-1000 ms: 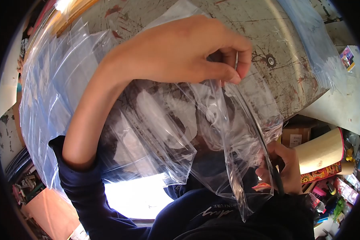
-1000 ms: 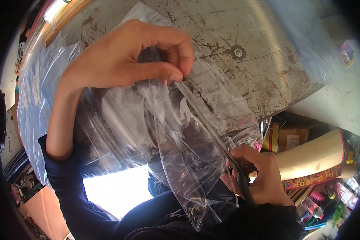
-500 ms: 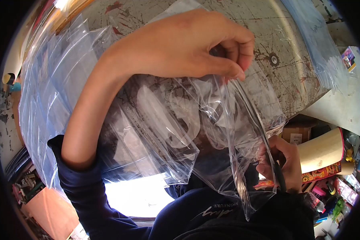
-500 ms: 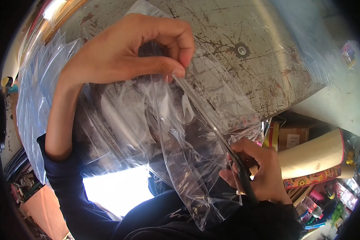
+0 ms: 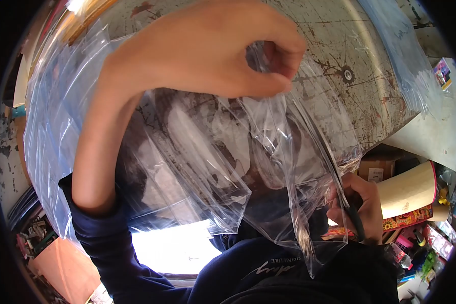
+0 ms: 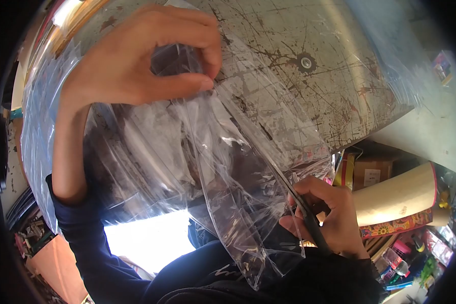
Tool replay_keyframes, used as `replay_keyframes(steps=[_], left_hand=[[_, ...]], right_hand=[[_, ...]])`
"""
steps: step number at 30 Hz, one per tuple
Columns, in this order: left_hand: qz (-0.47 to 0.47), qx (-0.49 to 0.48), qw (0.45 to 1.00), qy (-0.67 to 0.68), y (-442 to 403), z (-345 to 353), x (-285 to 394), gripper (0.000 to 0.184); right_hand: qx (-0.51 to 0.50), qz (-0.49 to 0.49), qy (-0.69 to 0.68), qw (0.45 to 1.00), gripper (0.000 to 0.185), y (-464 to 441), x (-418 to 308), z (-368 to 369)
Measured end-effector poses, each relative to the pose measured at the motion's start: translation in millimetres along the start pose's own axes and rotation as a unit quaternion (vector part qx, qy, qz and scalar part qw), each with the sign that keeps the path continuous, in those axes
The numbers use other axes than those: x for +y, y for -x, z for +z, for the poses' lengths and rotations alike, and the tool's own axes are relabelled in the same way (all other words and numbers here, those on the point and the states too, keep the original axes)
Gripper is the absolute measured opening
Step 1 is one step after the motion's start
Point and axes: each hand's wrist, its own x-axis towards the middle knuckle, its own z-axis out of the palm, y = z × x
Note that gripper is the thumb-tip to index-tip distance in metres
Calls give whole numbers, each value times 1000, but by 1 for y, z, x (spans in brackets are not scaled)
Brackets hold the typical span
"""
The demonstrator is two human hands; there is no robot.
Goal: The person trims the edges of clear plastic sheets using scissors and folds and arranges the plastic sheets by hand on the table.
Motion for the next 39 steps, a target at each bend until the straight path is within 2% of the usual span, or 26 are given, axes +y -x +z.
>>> replay_keyframes(steps=[1, 2, 5, 8, 10, 13, 16, 19, 22, 25, 28, 31, 39], left_hand=[[0, 0, 1000, 1, 1, -4, 0, 12], [-21, -11, 996, 85, 2, -9, 2, 10], [-52, -13, 979, 196, 3, -7, 1, 10], [-60, -8, 972, 227, 3, -6, -2, 9], [-60, -15, 971, 231, 4, -3, -5, 9], [-106, -1, 951, 291, 4, 3, -1, 9], [-66, 50, 978, 190, 5, -3, 10, 9], [-81, -10, 971, 225, 1, -5, 4, 10], [-121, -34, 982, 141, -1, -9, 16, 11], [-130, -29, 982, 137, 0, -6, 11, 11], [-131, -30, 953, 271, 4, 0, -4, 11], [-98, -18, 965, 244, 4, -3, -2, 10], [-105, -26, 970, 218, 4, 1, -4, 11]], right_hand=[[-4, 4, -3, 1000, 36, 0, 0, 0], [-4, 4, -3, 1000, 36, -1, -1, 3], [49, 20, -56, 997, 40, -3, -6, 11], [38, 13, -48, 998, 43, -3, -4, 7], [5, -25, 9, 1000, 36, -3, -2, 3], [20, -28, 31, 999, 34, -5, -6, 4], [25, -23, 30, 999, 34, -5, -7, 6], [28, -13, 39, 999, 36, -5, -9, 7], [29, -4, 62, 998, 39, -5, -14, 7], [30, -24, 57, 998, 41, -6, -15, 8], [24, -12, 69, 997, 43, -6, -16, 7], [37, -5, 72, 997, 44, -6, -18, 9], [32, -17, 71, 997, 43, -5, -16, 7]])
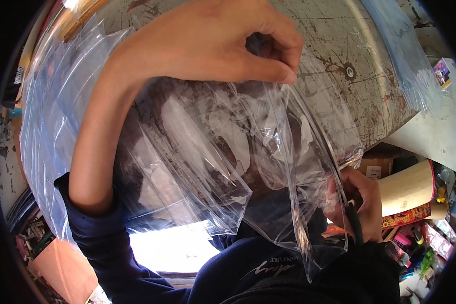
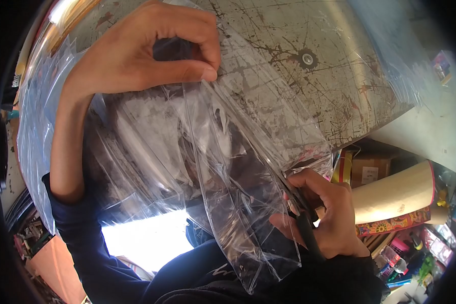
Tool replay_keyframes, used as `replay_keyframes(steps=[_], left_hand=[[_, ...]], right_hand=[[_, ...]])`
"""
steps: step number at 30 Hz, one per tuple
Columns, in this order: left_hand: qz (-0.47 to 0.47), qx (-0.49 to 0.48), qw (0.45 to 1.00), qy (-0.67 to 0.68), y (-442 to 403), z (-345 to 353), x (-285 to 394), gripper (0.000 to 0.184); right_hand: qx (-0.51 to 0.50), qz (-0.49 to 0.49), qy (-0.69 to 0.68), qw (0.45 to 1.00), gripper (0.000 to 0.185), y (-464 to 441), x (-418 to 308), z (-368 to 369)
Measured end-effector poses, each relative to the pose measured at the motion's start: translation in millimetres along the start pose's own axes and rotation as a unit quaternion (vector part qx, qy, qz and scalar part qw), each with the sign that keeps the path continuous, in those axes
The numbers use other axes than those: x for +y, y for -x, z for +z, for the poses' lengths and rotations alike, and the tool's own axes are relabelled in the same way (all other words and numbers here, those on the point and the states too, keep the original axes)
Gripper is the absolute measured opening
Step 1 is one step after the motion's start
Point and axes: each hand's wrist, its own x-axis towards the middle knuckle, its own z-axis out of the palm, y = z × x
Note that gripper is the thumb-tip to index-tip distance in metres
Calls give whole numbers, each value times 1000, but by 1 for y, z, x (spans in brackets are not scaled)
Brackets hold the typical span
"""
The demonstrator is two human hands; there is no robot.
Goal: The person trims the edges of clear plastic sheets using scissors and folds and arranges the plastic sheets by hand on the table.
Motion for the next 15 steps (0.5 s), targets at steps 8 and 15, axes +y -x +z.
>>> replay_keyframes(steps=[8, 15], left_hand=[[-4, 16, 1000, -19, 0, 3, 13, 12], [-9, 1, 1000, -25, 0, -2, 6, 12]], right_hand=[[-10, 11, 1, 1000, 39, 1, 0, -1], [-34, -15, 9, 999, 41, 0, -2, -2]])
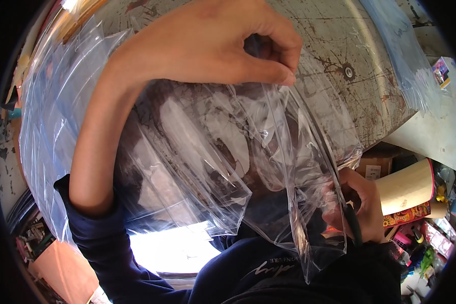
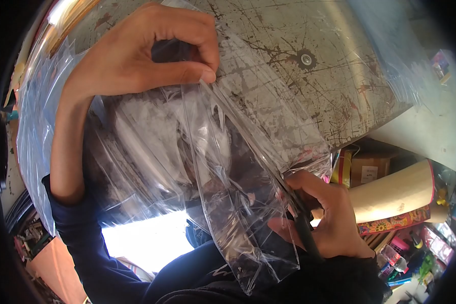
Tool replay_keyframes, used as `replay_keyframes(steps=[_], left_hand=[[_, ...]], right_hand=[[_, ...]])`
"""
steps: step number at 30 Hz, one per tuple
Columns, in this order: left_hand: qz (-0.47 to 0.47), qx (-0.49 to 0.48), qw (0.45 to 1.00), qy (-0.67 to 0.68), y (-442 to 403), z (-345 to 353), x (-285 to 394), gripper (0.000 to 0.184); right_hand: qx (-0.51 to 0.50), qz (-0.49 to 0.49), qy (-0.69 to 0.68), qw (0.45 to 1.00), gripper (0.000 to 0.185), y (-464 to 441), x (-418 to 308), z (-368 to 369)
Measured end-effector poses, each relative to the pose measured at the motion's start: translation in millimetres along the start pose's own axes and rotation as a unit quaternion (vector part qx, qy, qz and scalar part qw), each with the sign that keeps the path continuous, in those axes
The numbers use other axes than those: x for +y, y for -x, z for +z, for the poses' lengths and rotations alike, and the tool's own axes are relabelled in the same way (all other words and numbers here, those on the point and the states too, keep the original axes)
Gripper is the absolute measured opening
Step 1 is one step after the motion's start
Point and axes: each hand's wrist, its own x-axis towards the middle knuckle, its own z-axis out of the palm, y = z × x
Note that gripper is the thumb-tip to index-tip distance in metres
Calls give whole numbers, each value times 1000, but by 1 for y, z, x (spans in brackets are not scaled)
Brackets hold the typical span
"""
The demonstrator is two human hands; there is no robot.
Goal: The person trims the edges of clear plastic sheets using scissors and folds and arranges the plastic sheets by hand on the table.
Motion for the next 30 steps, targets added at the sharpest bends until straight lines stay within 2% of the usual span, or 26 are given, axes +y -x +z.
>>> replay_keyframes(steps=[4, 7, 10, 11, 13, 16, 19, 22, 23, 25, 30], left_hand=[[26, 8, 1000, 1, -1, 2, -1, 12], [-10, -7, 999, -49, 1, 3, 9, 13], [36, 56, 998, 4, 2, 7, 7, 13], [4, 36, 999, -23, 0, 5, 12, 12], [-28, 16, 998, -50, 0, 4, 14, 12], [-7, 59, 998, 27, -1, 7, -2, 14], [22, 11, 997, 68, -5, 5, -17, 15], [-20, 5, 997, 69, -5, 6, -11, 15], [-28, 16, 999, 27, -2, 6, -3, 15], [-36, 25, 999, -16, -2, 5, 5, 15], [-4, 20, 999, 24, -3, 5, -5, 16]], right_hand=[[2, -24, 37, 999, 41, -1, -3, 0], [7, -15, 38, 999, 41, -1, -6, 2], [17, -8, 29, 999, 40, -2, -9, 4], [16, -8, 29, 999, 40, -3, -11, 7], [60, 57, -1, 997, 27, -5, -21, 12], [65, 47, 3, 997, 26, -4, -18, 13], [61, 51, -5, 997, 26, -6, -19, 11], [70, 53, -18, 996, 25, -6, -18, 12], [70, 54, -18, 996, 25, -5, -14, 10], [23, -17, 9, 1000, 33, -3, -5, 6], [36, 14, -13, 999, 34, 0, 0, 6]])
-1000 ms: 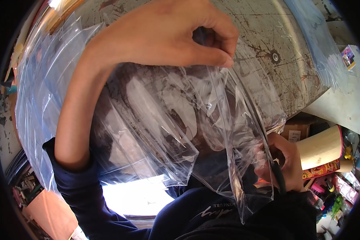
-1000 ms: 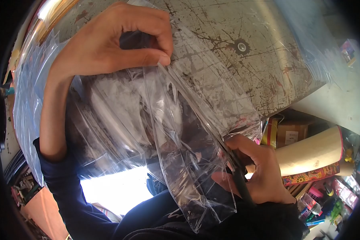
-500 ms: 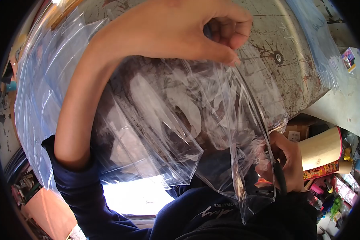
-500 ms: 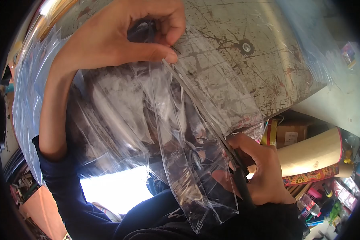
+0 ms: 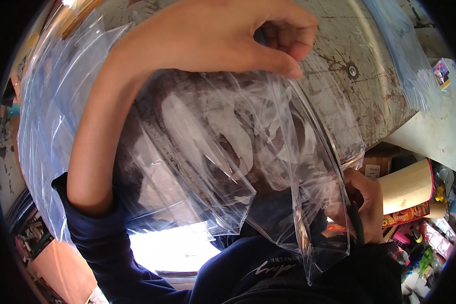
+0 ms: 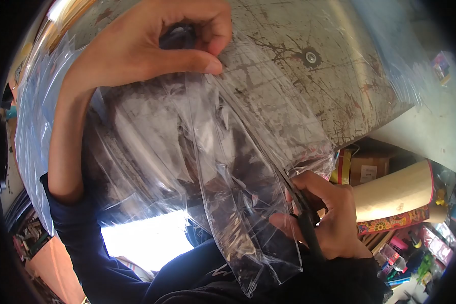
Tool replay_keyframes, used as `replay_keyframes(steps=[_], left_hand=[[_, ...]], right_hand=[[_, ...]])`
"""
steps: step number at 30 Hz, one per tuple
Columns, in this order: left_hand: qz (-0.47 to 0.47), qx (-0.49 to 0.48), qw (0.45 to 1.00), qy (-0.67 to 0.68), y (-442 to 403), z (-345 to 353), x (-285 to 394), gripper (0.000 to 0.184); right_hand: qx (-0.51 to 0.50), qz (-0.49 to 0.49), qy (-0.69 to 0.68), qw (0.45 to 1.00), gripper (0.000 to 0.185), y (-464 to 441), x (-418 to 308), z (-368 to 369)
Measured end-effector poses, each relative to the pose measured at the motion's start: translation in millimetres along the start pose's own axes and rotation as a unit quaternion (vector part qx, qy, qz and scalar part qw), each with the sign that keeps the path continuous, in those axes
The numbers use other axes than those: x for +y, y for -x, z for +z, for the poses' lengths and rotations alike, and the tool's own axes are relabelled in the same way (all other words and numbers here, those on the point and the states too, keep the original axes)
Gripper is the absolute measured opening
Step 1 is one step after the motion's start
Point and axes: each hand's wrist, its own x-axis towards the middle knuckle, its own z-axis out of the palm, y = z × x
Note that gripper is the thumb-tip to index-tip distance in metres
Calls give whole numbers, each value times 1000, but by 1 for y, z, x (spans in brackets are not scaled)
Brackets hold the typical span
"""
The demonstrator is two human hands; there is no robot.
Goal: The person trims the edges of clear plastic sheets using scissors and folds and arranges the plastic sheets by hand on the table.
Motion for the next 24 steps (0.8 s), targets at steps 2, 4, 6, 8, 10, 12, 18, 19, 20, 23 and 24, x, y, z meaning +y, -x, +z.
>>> replay_keyframes(steps=[2, 4, 6, 8, 10, 12, 18, 19, 20, 23, 24], left_hand=[[-18, 6, 1000, -8, 1, 1, 8, 15], [-41, 12, 999, -31, 1, 2, 13, 15], [-56, 12, 998, -29, 1, 1, 12, 14], [-68, -11, 997, 24, 0, -4, 6, 13], [-74, -33, 994, 77, -1, -4, 7, 13], [-61, -2, 998, -4, 1, 1, 12, 13], [-101, -46, 992, 65, -1, -8, 10, 13], [-113, -61, 987, 95, -1, -8, 9, 13], [-87, -25, 995, 35, 2, -2, 10, 13], [-89, -19, 995, 39, 1, -7, 8, 13], [-101, -34, 992, 69, 1, -7, 7, 13]], right_hand=[[6, 18, -17, 1000, 36, 0, 0, 0], [-6, 10, 18, 1000, 39, 0, -1, -2], [18, 23, -4, 1000, 33, -1, -6, 4], [41, 35, -25, 998, 27, -3, -11, 6], [38, 42, -33, 998, 28, -4, -13, 6], [37, 43, -23, 998, 29, -4, -16, 6], [45, 35, 8, 998, 31, -5, -15, 8], [53, 25, 4, 998, 30, -5, -14, 9], [54, 26, 3, 998, 30, -4, -13, 7], [-8, 10, 28, 1000, 34, 1, -8, 0], [-5, 15, 11, 1000, 35, 1, -7, 0]])
